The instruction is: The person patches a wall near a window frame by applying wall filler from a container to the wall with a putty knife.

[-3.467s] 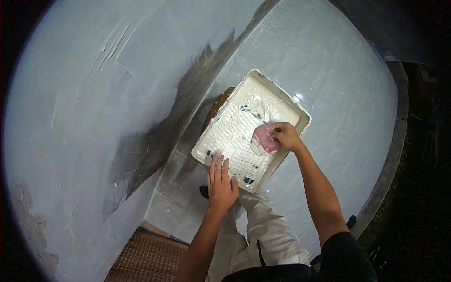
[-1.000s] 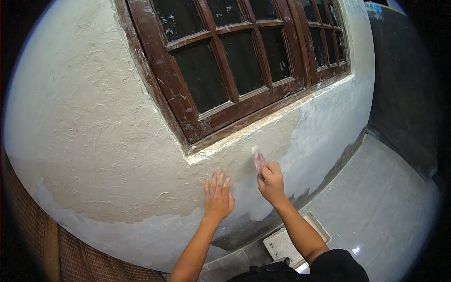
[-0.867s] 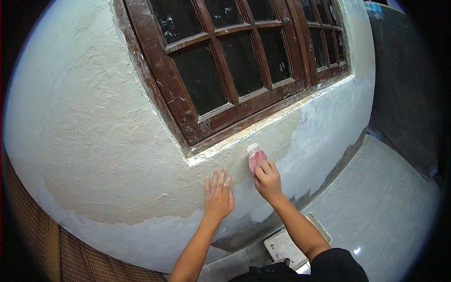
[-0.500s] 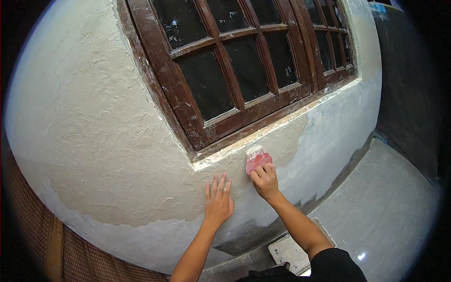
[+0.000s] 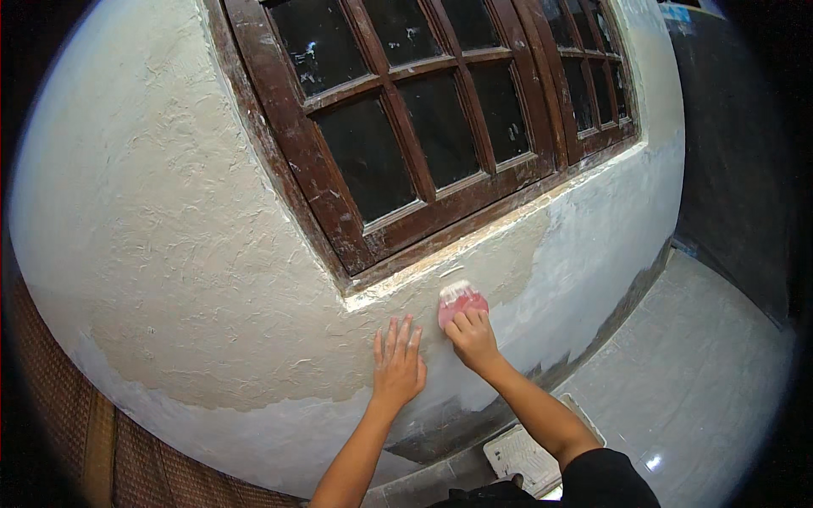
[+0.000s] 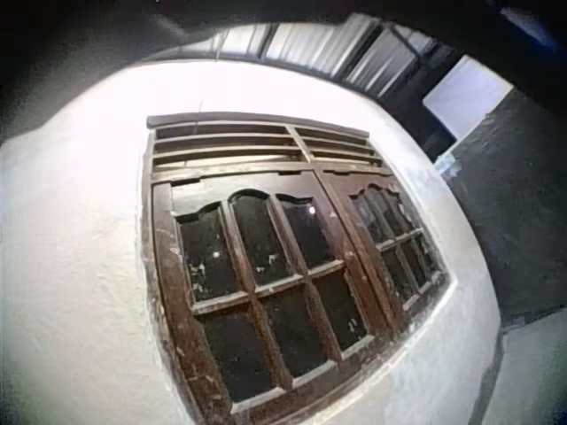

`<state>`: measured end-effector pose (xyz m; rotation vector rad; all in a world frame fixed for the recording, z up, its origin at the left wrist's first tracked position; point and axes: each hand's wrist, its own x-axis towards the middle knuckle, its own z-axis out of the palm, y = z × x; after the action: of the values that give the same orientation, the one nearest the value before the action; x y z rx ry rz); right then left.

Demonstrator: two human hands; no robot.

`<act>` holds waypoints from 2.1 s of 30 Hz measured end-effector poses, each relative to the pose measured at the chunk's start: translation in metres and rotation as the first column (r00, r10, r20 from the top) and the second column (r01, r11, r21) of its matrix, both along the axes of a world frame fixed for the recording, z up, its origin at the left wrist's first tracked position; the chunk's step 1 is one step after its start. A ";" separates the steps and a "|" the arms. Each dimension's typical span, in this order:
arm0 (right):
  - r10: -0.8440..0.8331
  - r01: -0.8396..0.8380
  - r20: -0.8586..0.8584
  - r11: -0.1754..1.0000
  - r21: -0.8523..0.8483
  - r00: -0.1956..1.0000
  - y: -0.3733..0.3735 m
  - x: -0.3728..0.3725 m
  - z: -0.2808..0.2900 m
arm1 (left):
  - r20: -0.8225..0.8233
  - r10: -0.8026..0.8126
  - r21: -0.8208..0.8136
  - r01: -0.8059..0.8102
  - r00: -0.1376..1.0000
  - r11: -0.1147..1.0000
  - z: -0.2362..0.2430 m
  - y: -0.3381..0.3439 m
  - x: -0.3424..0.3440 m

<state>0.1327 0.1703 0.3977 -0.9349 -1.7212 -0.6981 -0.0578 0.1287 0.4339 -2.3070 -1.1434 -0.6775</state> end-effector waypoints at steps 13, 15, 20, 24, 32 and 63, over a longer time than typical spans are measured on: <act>0.237 -0.357 -0.551 0.926 -0.119 0.800 -0.012 0.086 0.093 | -0.053 0.029 0.000 -0.029 0.998 1.000 -0.001 0.001 -0.001; 0.313 -0.418 -0.486 0.900 -0.122 0.816 -0.003 0.088 0.099 | -0.078 0.028 -0.003 -0.028 0.997 1.000 -0.002 0.001 0.002; 0.407 -0.501 -0.439 0.857 -0.120 0.801 0.020 0.076 0.099 | -0.093 0.033 -0.004 -0.034 0.995 0.999 0.000 0.001 0.008; 0.397 -0.465 -0.379 0.879 -0.103 0.836 0.025 0.076 0.114 | -0.087 0.037 -0.019 -0.038 0.996 0.999 0.001 0.000 0.008; 0.390 -0.470 -0.454 0.880 -0.073 0.801 0.026 0.077 0.112 | -0.075 0.029 -0.014 -0.030 0.997 0.999 0.000 -0.003 0.008; 0.284 -0.454 -0.672 0.886 -0.088 0.684 0.042 0.093 0.099 | -0.071 0.034 -0.053 -0.038 0.997 0.998 -0.007 0.003 0.008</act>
<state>0.2258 0.2127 0.4969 -0.8184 -1.3079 0.1354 -0.0501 0.1313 0.4273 -2.3299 -1.1820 -0.5548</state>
